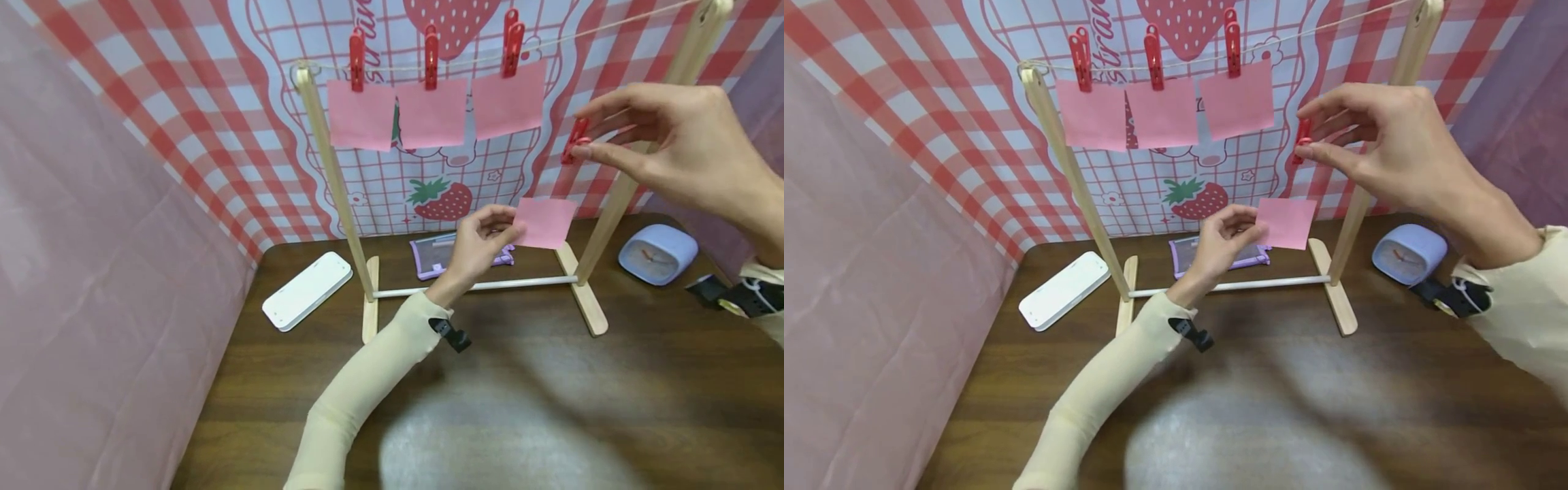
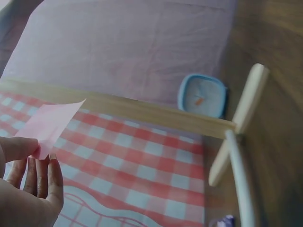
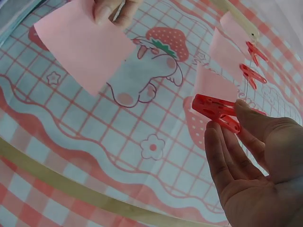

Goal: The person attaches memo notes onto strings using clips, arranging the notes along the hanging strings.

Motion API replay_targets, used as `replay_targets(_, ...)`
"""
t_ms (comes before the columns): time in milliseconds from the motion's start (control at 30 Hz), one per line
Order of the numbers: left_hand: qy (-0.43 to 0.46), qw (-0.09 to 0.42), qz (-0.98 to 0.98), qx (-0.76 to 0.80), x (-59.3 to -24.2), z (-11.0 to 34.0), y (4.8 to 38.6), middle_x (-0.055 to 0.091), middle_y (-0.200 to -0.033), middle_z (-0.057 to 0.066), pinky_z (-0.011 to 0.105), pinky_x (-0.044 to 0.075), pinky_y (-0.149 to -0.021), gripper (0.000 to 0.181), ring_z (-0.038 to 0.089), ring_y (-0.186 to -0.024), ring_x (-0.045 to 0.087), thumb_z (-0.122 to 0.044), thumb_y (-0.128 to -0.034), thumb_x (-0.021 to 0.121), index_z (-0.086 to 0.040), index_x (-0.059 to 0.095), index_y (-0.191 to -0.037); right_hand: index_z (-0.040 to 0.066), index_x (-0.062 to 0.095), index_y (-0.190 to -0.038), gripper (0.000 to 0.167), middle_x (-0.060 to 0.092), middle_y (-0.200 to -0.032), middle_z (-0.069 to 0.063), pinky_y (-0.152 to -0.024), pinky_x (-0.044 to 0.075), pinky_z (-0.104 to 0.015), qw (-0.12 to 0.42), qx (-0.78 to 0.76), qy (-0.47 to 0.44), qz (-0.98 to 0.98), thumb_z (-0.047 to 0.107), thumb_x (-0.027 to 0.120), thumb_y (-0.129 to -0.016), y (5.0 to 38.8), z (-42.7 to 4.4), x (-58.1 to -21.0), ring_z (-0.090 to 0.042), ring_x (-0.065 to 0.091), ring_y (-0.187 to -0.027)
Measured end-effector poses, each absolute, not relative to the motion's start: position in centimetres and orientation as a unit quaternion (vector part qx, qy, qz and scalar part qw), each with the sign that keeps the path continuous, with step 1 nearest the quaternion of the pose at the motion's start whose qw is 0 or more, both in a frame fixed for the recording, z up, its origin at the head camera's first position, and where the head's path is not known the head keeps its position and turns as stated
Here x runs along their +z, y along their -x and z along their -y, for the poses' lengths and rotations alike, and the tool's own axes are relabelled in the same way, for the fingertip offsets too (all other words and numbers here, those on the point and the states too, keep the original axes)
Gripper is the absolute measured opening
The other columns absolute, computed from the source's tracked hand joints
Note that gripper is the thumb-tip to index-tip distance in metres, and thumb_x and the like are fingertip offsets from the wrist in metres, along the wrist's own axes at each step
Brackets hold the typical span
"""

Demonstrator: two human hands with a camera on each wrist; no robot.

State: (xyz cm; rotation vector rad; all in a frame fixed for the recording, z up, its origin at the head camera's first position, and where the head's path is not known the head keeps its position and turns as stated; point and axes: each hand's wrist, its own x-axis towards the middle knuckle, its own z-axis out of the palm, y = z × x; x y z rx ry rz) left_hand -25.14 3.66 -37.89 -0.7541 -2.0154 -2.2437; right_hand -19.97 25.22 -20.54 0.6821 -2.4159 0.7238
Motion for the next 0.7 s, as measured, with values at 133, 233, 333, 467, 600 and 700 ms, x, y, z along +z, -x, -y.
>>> replay_targets(133,0.243,0.017,0.641,-0.728,-36.4,-4.3,25.7,0.067,-0.121,0.034,0.015,0.058,-0.090,0.032,-0.001,-0.093,0.065,0.004,-0.0942,0.072,0.012,0.064,-0.124,0.007,0.074,-0.125,0.040,0.054,-0.099,0.049,-0.076,0.042,0.006,0.273,0.270,-0.248,0.889,0.001,0.083,-0.086,20.3,-25.2,-19.3,0.031,0.055,-0.086)
replay_targets(233,0.239,0.017,0.638,-0.732,-35.4,-4.7,26.2,0.067,-0.123,0.031,0.017,0.058,-0.093,0.033,-0.003,-0.093,0.063,0.003,-0.0941,0.072,0.011,0.064,-0.125,0.006,0.074,-0.122,0.038,0.058,-0.098,0.047,-0.074,0.043,0.005,0.283,0.285,-0.246,0.882,0.000,0.084,-0.085,20.4,-25.1,-18.5,0.028,0.058,-0.085)
replay_targets(333,0.241,0.020,0.640,-0.730,-34.5,-4.9,26.5,0.068,-0.123,0.029,0.018,0.058,-0.094,0.033,0.000,-0.096,0.065,0.002,-0.0943,0.073,0.009,0.065,-0.125,0.006,0.073,-0.125,0.040,0.057,-0.100,0.047,-0.075,0.044,0.003,0.293,0.286,-0.245,0.879,0.002,0.083,-0.087,20.5,-25.2,-18.0,0.028,0.058,-0.086)
replay_targets(467,0.245,0.024,0.643,-0.726,-33.3,-5.3,26.8,0.070,-0.122,0.026,0.017,0.058,-0.093,0.032,0.003,-0.098,0.066,0.000,-0.0944,0.073,0.008,0.066,-0.125,0.008,0.071,-0.131,0.043,0.055,-0.108,0.043,-0.083,0.045,0.001,0.309,0.276,-0.255,0.874,0.003,0.080,-0.090,20.9,-25.6,-17.2,0.027,0.056,-0.092)
replay_targets(600,0.232,0.018,0.635,-0.737,-32.4,-5.6,27.1,0.069,-0.124,0.027,0.015,0.057,-0.088,0.034,0.002,-0.095,0.065,0.000,-0.0941,0.073,0.008,0.065,-0.126,0.015,0.070,-0.135,0.047,0.059,-0.115,0.036,-0.091,0.046,-0.001,0.316,0.287,-0.262,0.866,0.004,0.080,-0.090,22.2,-25.9,-16.2,0.021,0.057,-0.098)
replay_targets(700,0.217,0.008,0.623,-0.751,-31.8,-5.8,27.5,0.069,-0.125,0.026,0.014,0.058,-0.087,0.036,0.002,-0.094,0.065,0.001,-0.0942,0.073,0.008,0.064,-0.128,0.024,0.066,-0.140,0.051,0.059,-0.118,0.036,-0.095,0.046,-0.003,0.315,0.292,-0.258,0.866,0.009,0.078,-0.093,23.3,-26.3,-15.4,0.019,0.055,-0.100)
